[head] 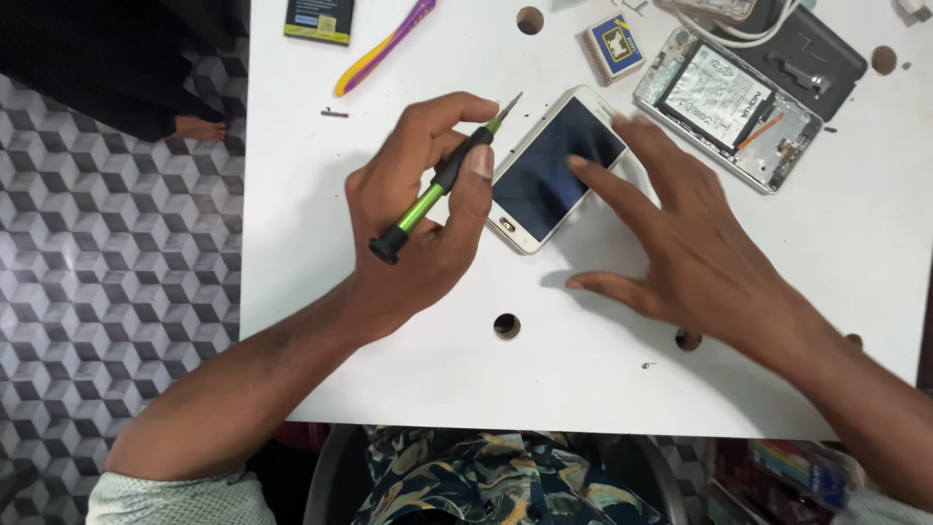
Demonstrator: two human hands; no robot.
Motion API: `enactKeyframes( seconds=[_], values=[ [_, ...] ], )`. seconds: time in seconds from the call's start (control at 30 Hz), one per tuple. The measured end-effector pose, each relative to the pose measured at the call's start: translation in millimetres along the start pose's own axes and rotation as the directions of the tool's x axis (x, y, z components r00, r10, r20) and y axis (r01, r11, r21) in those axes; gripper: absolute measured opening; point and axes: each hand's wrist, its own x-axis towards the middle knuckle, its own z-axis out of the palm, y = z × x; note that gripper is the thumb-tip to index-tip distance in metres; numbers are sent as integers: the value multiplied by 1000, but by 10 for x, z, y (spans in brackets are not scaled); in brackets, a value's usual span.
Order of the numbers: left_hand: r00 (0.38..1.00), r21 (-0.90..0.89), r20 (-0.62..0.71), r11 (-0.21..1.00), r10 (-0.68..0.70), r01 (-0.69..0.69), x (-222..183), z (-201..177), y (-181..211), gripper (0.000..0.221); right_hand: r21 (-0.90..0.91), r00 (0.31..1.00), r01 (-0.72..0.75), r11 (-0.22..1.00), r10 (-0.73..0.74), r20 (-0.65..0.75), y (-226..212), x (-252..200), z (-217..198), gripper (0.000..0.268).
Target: The person uses a screwdriver to pry open the back cover of a white smartphone. They then attempt to reattach the cover, repeatedly pressing the edges and using the screwdriver to align the clips. The person flips the phone over to inspect the screen and sides before continuing to adjust the back cover.
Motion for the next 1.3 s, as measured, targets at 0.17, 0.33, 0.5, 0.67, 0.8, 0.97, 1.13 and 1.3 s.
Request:
enactKeyframes(
  seconds=[0.17,0.33,0.5,0.67,0.8,0.97,1.13,1.3],
  values=[
    [1000,-42,10,999,-24,25,46,-22,46,22,13,999,-45,999,44,28,93,343,194,114],
    [999,-22,27,999,-30,31,72,3,13,19,2,1000,-21,1000,21,22,188,456,369,107],
    [986,-41,86,989,-140,144,97,-5,-11,22,61,999,-24,998,26,-28,249,374,429,94],
    [989,28,148,1000,-18,14,187,-57,20,11,18,993,-70,997,72,-90,304,309,467,93],
    [964,72,265,997,-15,-4,249,-141,21,2,17,995,-72,997,73,-74,323,316,476,92],
    [920,63,392,998,-13,-12,315,-36,-128,14,-7,997,-61,998,61,-48,364,352,478,91],
    [877,62,477,993,57,-98,317,2,-212,16,33,997,-73,997,73,-25,377,349,503,89],
    [864,96,503,991,31,-92,352,33,-241,14,30,997,-68,997,69,-35,380,382,504,88]
  ],
)
